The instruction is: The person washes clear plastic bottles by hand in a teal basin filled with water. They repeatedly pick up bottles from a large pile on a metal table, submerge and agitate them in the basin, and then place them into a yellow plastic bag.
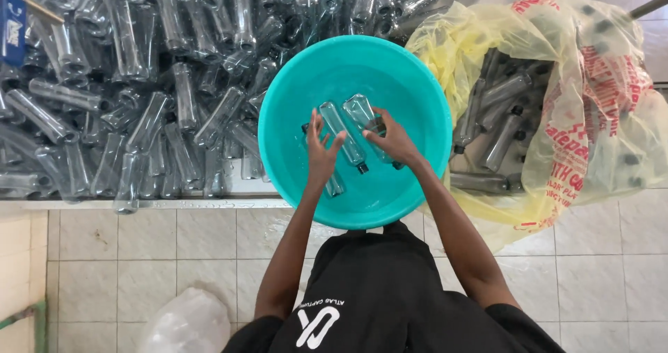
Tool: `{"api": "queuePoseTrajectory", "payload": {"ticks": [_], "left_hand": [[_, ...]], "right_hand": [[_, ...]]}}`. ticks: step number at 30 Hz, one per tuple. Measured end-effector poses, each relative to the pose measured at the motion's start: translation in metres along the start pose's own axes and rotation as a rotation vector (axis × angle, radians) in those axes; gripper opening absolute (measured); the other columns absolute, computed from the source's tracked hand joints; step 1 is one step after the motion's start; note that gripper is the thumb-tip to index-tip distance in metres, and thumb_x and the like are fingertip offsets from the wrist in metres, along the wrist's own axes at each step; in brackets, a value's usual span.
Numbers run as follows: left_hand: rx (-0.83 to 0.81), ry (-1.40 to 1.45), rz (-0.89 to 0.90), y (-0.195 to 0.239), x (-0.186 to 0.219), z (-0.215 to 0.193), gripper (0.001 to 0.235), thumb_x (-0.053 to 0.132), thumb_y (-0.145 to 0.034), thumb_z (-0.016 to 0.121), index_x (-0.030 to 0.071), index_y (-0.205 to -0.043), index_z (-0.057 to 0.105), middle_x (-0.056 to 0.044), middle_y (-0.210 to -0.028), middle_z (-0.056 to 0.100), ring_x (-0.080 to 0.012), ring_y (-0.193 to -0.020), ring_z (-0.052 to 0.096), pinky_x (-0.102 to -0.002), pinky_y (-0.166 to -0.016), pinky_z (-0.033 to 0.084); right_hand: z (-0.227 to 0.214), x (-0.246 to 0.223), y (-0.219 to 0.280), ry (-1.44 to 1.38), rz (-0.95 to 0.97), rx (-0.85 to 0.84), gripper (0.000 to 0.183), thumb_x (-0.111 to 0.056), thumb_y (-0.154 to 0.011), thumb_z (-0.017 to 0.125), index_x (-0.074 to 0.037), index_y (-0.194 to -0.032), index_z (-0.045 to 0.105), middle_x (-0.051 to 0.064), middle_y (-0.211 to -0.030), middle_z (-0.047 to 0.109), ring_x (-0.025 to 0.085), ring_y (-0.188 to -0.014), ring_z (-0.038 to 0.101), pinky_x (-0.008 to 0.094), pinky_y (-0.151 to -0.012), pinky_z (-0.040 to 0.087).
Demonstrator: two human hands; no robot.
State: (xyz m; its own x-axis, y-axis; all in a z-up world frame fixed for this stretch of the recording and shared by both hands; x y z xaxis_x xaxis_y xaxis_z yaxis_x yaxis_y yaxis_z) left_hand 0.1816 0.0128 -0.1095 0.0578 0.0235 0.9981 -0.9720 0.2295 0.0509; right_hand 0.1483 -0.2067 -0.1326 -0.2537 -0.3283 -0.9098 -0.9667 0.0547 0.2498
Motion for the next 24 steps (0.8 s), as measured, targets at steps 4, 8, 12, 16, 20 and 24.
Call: {"api": "queuePoseTrajectory", "payload": {"ticks": [4, 8, 12, 16, 20, 24], "left_hand": [[-0.355, 0.187, 0.030, -0.051, 0.019, 0.028, 0.118, 0.023, -0.096, 0.095, 0.027, -0.181, 0.013, -0.032, -0.175, 0.028, -0.0597, -0.162, 0.017, -0.076, -0.124, 0.029], [-0.673, 0.084, 0.057, -0.056, 0.038, 0.045, 0.094, 0.013, -0.084, 0.101, 0.024, -0.165, 0.054, -0.009, -0.153, 0.064, -0.0245, -0.139, 0.063, -0.039, -0.107, 0.061], [-0.633, -0.047, 0.071, -0.050, 0.023, 0.047, 0.076, 0.029, -0.084, 0.102, 0.025, -0.150, 0.065, -0.005, -0.148, 0.067, -0.0228, -0.131, 0.068, -0.036, -0.098, 0.064], [-0.568, 0.028, 0.092, -0.036, 0.033, 0.035, 0.070, 0.023, -0.084, 0.103, 0.016, -0.145, 0.069, -0.007, -0.142, 0.070, -0.0211, -0.124, 0.071, -0.030, -0.086, 0.068], [-0.558, 0.065, 0.093, -0.030, 0.031, 0.027, 0.069, 0.024, -0.085, 0.102, 0.013, -0.145, 0.069, -0.011, -0.141, 0.071, -0.0262, -0.125, 0.069, -0.037, -0.085, 0.069], [-0.522, 0.112, 0.063, -0.033, 0.019, 0.020, 0.056, 0.018, -0.091, 0.097, 0.006, -0.139, 0.071, -0.017, -0.139, 0.070, -0.0353, -0.124, 0.071, -0.045, -0.088, 0.069]], "right_hand": [[-0.017, -0.063, 0.022, 0.062, -0.123, -0.084, 0.085, -0.048, -0.097, 0.085, -0.019, -0.166, 0.046, 0.024, -0.133, 0.072, 0.045, -0.124, 0.070, 0.056, -0.095, 0.059], [-0.028, -0.099, 0.042, 0.252, -0.153, -0.133, 0.086, -0.041, -0.088, 0.090, -0.012, -0.160, 0.054, 0.033, -0.121, 0.074, 0.052, -0.113, 0.071, 0.059, -0.090, 0.061], [-0.033, -0.096, 0.045, 0.271, -0.172, -0.154, 0.084, -0.040, -0.088, 0.092, -0.006, -0.157, 0.059, 0.030, -0.120, 0.076, 0.048, -0.110, 0.074, 0.054, -0.085, 0.063], [-0.028, -0.095, 0.049, 0.249, -0.157, -0.206, 0.085, -0.039, -0.084, 0.094, -0.008, -0.156, 0.062, 0.028, -0.119, 0.078, 0.045, -0.110, 0.074, 0.051, -0.085, 0.064], [-0.024, -0.096, 0.046, 0.213, -0.142, -0.257, 0.082, -0.038, -0.085, 0.094, -0.009, -0.156, 0.064, 0.025, -0.123, 0.078, 0.041, -0.110, 0.075, 0.049, -0.082, 0.063], [-0.018, -0.095, 0.043, 0.166, -0.109, -0.293, 0.073, -0.036, -0.090, 0.091, -0.011, -0.154, 0.066, 0.020, -0.121, 0.081, 0.039, -0.108, 0.076, 0.045, -0.081, 0.064]]}}
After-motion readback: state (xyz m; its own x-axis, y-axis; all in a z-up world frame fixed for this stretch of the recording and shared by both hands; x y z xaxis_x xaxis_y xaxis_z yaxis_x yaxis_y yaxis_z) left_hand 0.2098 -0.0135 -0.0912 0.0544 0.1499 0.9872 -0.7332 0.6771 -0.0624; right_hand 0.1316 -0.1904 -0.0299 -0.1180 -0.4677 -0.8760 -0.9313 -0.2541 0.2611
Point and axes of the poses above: each hand's wrist, its own y-axis away from the middle knuckle, its own z-axis out of the palm, x = y × z, the point moved 8 cm from there along -y, towards the middle knuckle
